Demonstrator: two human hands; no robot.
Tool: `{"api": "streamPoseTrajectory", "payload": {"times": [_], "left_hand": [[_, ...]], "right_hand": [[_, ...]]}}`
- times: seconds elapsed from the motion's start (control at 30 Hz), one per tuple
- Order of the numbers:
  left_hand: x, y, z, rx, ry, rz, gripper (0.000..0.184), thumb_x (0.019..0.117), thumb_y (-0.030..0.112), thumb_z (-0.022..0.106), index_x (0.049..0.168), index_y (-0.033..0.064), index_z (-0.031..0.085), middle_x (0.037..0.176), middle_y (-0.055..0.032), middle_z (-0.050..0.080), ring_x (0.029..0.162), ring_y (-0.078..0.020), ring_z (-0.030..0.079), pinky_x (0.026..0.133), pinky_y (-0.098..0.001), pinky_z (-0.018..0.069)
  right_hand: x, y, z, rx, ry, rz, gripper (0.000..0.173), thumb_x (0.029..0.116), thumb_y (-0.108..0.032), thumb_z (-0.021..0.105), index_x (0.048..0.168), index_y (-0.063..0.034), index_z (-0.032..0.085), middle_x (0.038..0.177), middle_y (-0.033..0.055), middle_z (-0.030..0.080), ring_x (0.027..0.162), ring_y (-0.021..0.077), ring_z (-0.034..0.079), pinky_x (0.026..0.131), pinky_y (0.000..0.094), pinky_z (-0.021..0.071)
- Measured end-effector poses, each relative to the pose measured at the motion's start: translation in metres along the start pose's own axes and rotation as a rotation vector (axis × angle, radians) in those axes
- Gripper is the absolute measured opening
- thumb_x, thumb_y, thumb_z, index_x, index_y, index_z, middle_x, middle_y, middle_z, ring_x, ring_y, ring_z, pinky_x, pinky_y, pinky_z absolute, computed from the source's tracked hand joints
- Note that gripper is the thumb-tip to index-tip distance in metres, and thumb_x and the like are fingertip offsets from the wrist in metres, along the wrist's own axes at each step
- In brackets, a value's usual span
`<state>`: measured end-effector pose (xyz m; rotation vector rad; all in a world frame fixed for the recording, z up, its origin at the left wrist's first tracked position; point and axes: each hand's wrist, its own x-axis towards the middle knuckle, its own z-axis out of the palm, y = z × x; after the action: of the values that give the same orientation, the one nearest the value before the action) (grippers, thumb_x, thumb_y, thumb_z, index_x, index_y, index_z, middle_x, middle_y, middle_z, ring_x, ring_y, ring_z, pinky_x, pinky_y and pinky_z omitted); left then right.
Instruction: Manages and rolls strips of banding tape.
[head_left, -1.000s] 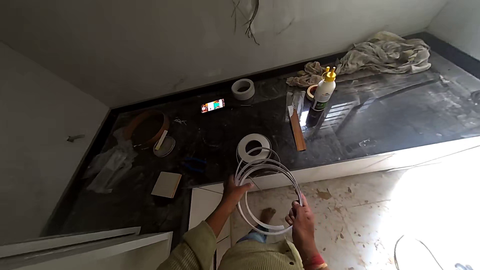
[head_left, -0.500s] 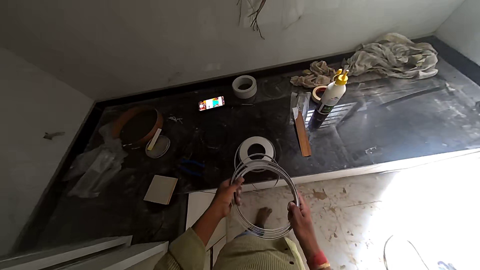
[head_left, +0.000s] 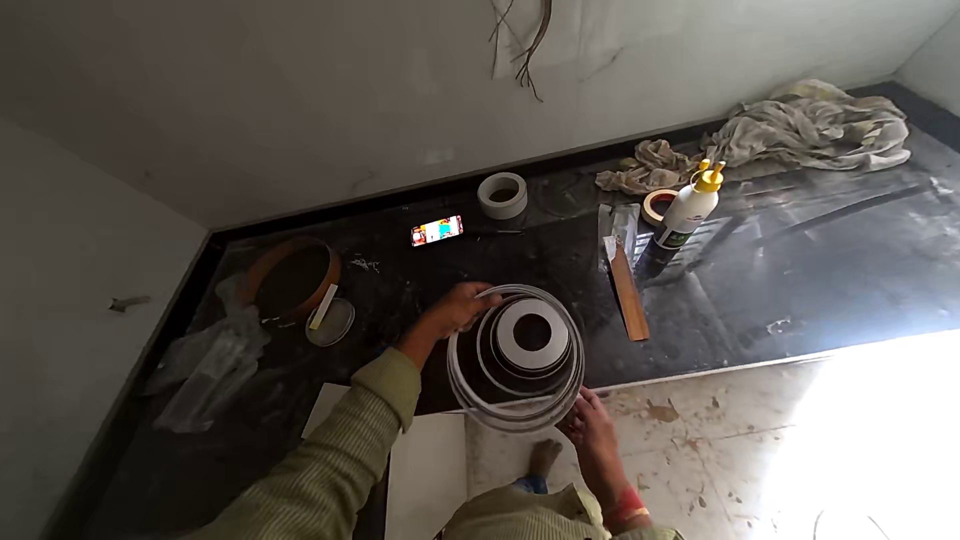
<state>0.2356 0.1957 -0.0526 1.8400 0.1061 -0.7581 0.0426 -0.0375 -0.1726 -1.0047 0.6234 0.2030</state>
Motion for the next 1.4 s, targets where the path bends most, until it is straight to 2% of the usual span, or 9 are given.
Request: {"api": "streamPoseTrajectory", "payload": {"times": [0.07,0.2,0.37,0.53,0.9,1.03,1.2,1.33,1.4], "left_hand": [[0.024,0.002,-0.002,-0.008,-0.054,0.006,0.025,0.1066,0.025,0.056,0.122,0.0073,0.063,0.060,0.0036,0.039,0.040,-0.0037,0.030,0.037,-0.0180,0.0277],[0.051,0.004,-0.010,-0.080,-0.229,0.084,0.022,0.1080,0.021,0.049,0.120,0.0082,0.063,0.059,0.0068,0.037,0.040,-0.0009,0.030,0.037,-0.0157,0.0272],[0.059,0.016,-0.012,-0.129,-0.361,0.134,0.019,0.1063,0.019,0.051,0.117,0.0105,0.064,0.058,0.0080,0.039,0.040,0.0007,0.031,0.036,-0.0145,0.0274],[0.067,0.005,-0.007,-0.149,-0.380,0.132,0.017,0.1061,0.019,0.051,0.114,0.0110,0.064,0.057,0.0084,0.038,0.039,0.0007,0.030,0.036,-0.0145,0.0263],[0.050,0.005,-0.009,-0.249,-0.307,0.182,0.017,0.1048,0.019,0.052,0.114,0.0117,0.065,0.057,0.0087,0.038,0.039,0.0011,0.030,0.036,-0.0143,0.0266],[0.052,0.010,-0.004,-0.246,-0.253,0.173,0.017,0.1061,0.017,0.052,0.115,0.0098,0.065,0.058,0.0074,0.039,0.039,0.0002,0.030,0.036,-0.0148,0.0272],[0.053,0.016,0.012,-0.061,-0.022,0.179,0.024,0.1046,0.019,0.059,0.124,0.0107,0.070,0.064,0.0031,0.049,0.043,-0.0026,0.033,0.039,-0.0184,0.0295],[0.047,0.016,0.022,0.176,0.052,0.208,0.025,0.1042,0.024,0.061,0.124,0.0133,0.071,0.104,-0.0031,0.063,0.063,-0.0080,0.050,0.055,-0.0248,0.0437],[0.041,0.014,0.024,0.188,0.018,0.139,0.026,0.1046,0.027,0.060,0.125,0.0132,0.070,0.089,-0.0022,0.067,0.052,-0.0059,0.046,0.046,-0.0223,0.0383]], "right_hand": [[-0.001,-0.003,-0.002,-0.018,0.027,-0.054,0.032,0.1096,-0.015,0.041,0.133,0.0018,0.054,0.092,0.0091,0.064,0.075,0.0165,0.066,0.072,0.0344,0.0599],[0.014,-0.011,-0.003,-0.120,0.133,-0.167,0.046,0.1036,-0.016,0.053,0.144,0.0035,0.043,0.134,0.0211,0.055,0.108,0.0257,0.066,0.087,0.0394,0.0594],[0.043,-0.024,0.015,-0.606,0.244,-0.189,0.091,0.0879,-0.032,0.080,0.155,0.0005,0.028,0.140,0.0214,0.055,0.108,0.0274,0.067,0.090,0.0451,0.0573],[0.061,-0.026,0.021,-1.089,0.263,-0.223,0.048,0.0937,-0.032,0.071,0.127,0.0005,0.064,0.125,0.0218,0.064,0.115,0.0357,0.064,0.099,0.0513,0.0519],[0.041,-0.036,0.026,-0.791,0.370,-0.295,0.030,0.0969,-0.011,0.064,0.121,0.0056,0.060,0.101,0.0184,0.069,0.093,0.0272,0.069,0.086,0.0471,0.0551],[0.035,-0.049,0.016,-0.394,0.223,-0.409,0.038,0.0962,-0.009,0.055,0.131,0.0053,0.057,0.110,0.0135,0.069,0.095,0.0147,0.068,0.084,0.0324,0.0582],[0.007,-0.071,0.015,-0.133,0.069,-0.270,0.039,0.0999,-0.002,0.054,0.139,0.0040,0.054,0.115,0.0180,0.069,0.096,0.0239,0.073,0.078,0.0388,0.0641],[0.003,-0.068,0.009,-0.006,-0.050,-0.241,0.040,0.0976,-0.003,0.054,0.137,0.0056,0.053,0.114,0.0174,0.070,0.097,0.0225,0.071,0.081,0.0372,0.0625],[0.000,-0.065,0.005,0.060,-0.080,-0.215,0.041,0.0953,-0.003,0.054,0.135,0.0060,0.053,0.112,0.0167,0.070,0.095,0.0212,0.072,0.080,0.0355,0.0623]]}}
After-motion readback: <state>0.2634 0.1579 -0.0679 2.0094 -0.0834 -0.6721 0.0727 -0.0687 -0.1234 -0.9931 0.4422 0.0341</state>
